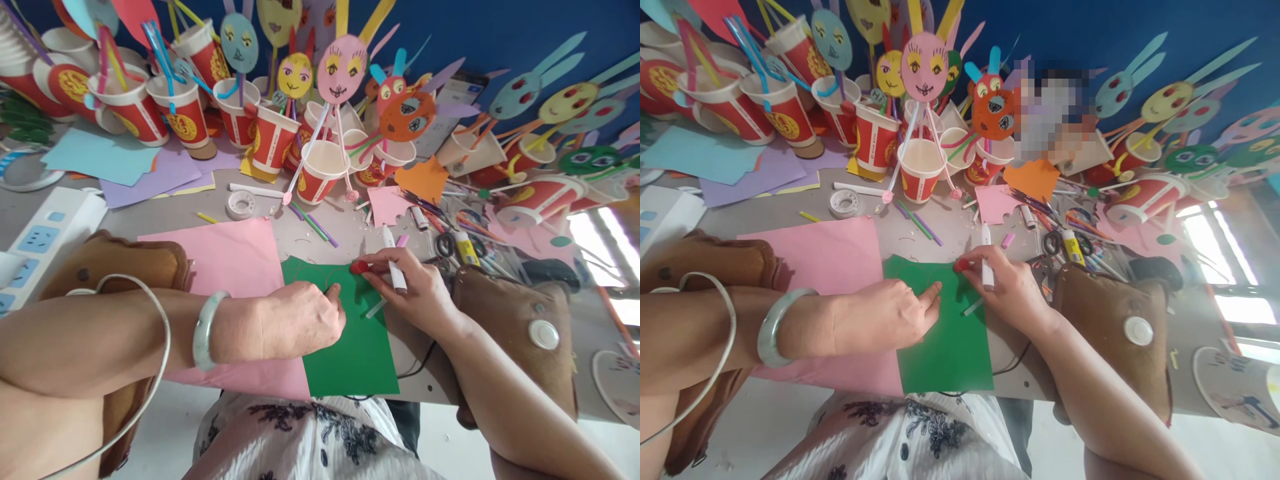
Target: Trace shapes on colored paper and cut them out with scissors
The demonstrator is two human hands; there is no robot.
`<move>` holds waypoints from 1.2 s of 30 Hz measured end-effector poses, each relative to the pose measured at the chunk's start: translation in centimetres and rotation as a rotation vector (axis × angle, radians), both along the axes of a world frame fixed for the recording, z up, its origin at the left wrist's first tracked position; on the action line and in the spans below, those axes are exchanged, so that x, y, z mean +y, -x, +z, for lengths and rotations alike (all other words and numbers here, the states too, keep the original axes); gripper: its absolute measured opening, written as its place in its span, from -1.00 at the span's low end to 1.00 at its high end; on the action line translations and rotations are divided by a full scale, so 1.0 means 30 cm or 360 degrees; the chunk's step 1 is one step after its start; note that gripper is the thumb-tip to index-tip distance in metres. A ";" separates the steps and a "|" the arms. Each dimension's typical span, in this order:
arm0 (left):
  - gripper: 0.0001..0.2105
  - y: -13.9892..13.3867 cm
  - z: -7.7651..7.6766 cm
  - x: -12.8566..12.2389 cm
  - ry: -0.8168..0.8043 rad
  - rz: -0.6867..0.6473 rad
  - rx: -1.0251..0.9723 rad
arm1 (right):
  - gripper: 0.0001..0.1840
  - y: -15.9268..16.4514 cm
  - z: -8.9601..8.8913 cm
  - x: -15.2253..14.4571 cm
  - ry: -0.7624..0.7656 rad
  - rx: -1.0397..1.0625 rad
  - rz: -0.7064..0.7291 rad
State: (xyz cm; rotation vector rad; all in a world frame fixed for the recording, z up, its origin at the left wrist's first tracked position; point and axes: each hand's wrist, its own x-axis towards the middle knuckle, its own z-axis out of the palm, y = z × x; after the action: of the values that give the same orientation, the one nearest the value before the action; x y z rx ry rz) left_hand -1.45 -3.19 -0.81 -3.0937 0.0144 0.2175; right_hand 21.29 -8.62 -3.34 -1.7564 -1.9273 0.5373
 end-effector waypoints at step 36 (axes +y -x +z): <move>-0.61 -0.003 -0.024 0.003 -0.0015 -0.0040 -0.0093 | -0.85 -0.002 -0.009 0.003 -0.0076 -0.0119 0.0006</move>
State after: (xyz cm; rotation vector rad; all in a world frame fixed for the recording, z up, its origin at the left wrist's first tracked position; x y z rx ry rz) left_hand -1.37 -3.09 -1.52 -3.0870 0.0505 0.1262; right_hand 21.36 -8.54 -3.62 -1.7663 -1.9775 0.4287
